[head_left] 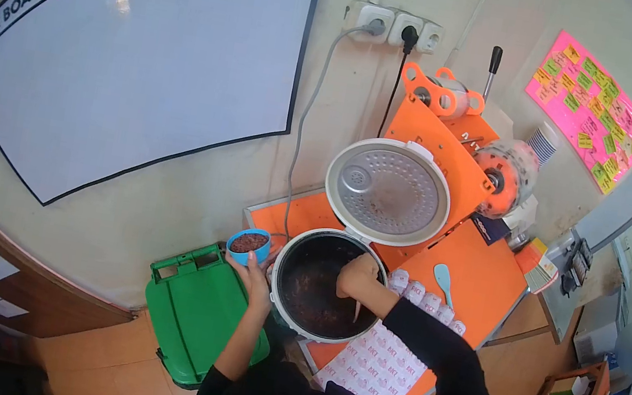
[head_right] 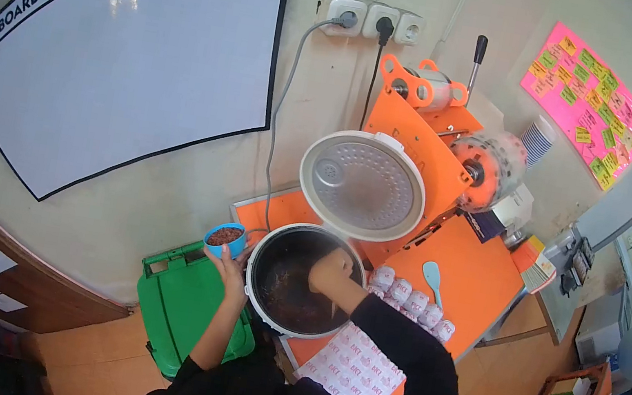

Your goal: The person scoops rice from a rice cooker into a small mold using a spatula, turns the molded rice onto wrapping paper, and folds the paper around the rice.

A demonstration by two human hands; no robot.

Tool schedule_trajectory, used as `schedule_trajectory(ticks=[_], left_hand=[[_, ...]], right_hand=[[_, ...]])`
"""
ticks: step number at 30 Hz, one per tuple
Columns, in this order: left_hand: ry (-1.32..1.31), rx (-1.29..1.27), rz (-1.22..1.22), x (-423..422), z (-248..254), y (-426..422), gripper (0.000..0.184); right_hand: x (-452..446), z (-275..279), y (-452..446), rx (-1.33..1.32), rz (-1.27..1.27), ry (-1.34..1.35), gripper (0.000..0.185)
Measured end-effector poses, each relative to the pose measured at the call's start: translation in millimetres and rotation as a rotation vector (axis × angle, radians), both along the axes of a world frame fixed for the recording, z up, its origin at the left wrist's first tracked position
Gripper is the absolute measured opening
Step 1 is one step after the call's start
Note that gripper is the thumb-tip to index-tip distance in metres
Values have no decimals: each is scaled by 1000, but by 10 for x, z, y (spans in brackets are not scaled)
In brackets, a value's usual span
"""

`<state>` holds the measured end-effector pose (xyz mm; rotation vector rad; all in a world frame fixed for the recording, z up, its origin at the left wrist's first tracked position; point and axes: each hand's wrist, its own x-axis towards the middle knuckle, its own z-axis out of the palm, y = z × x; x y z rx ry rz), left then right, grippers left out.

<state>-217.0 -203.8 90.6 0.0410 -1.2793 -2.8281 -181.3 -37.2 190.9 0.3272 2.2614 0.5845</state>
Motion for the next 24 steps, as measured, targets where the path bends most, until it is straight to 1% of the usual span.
schedule_trajectory(ticks=[1,3,4,5,7,8,9,10,11,12,14,15,18,20,22,24], left_hand=[[1,0,5,9,13,-8,83],[-20,-19,-25,14,45,-2,83],[-23,-23,-31,12,55,-3,83],[-32,-15,-24,12,54,-6,83],[-51,-15,-28,51,26,-8,83],[-47,-21,3,62,12,-11,84],[-39,-27,36,60,6,-14,84],[-2,-55,37,141,109,-41,84],[1,-52,42,162,72,-24,84],[3,-52,83,213,23,-19,82],[-4,-69,120,324,-133,-53,80],[14,-123,155,351,-205,-45,78],[5,-232,213,392,-250,-35,74],[-17,-286,236,410,-113,-6,73],[48,-60,204,446,98,47,71],[27,-65,215,470,156,75,71]], right_hand=[[50,-13,25,0,5,1,27],[140,-18,129,-155,285,127,32],[201,322,20,-170,212,131,29],[178,353,65,-176,201,126,29],[188,356,133,-160,246,227,32],[213,341,140,-121,335,235,29],[263,282,171,-126,327,236,29],[329,203,238,-195,394,253,29],[358,203,306,-258,469,269,29],[395,214,394,-257,479,265,29],[534,286,441,-469,508,310,25],[561,292,438,-475,506,307,25],[654,260,440,-550,488,363,26],[660,233,416,-590,514,373,29],[634,170,430,-611,480,351,28],[581,74,430,-633,458,331,28]])
